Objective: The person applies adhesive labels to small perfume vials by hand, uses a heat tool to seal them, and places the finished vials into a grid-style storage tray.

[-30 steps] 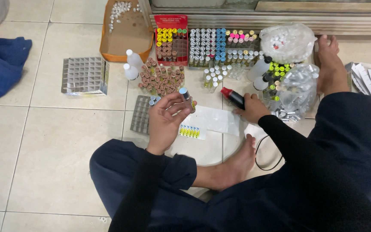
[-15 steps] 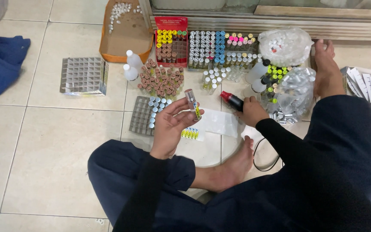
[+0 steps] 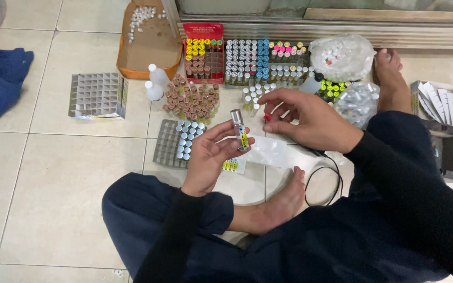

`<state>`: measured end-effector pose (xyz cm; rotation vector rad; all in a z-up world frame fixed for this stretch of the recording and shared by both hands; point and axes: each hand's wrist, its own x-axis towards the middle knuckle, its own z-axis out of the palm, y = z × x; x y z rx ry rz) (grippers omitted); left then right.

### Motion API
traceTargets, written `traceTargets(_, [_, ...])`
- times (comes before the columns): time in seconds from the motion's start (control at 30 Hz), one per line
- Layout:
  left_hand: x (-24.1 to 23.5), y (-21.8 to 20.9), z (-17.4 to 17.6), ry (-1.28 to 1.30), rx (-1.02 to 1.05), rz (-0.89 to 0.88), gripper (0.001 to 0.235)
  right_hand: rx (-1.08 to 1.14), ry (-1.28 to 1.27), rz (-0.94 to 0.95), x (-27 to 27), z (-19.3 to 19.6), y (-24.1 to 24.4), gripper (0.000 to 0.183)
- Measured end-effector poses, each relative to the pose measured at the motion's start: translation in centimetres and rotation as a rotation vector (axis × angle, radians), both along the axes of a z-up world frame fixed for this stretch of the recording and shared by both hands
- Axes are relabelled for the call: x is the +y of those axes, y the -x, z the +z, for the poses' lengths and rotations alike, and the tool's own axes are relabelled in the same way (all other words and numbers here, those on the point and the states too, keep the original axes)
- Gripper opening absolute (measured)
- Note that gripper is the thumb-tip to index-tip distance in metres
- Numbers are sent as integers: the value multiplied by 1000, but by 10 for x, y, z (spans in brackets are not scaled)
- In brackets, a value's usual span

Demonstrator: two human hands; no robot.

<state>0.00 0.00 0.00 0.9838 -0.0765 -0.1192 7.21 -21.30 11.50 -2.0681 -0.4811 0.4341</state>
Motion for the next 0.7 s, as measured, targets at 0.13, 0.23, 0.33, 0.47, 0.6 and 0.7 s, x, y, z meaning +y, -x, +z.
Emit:
traceTargets(0.13, [-9,-2,-3,-17,5,-19,47,67,-103,49,10,17,7,71])
traceTargets(0.23, [-7,1,-3,-46,15,-36,49,25,-96,147,13,19,6,74])
traceTargets(0.33, [-5,2,1,-54,-2,-45,48,6,-113,160,11,13,3,63])
traceTargets(0.47, [-4,4,3,-37,-2,-41,47,-29,-156,180,16,10,3,57])
traceTargets(0.6, [-6,6,6,-7,-5,-43,48,-21,-205,173,19,8,3,49])
traceTargets(0.7, [-2,7,3,-19,-12,-32,47,-10,-237,173,21,6,1,46])
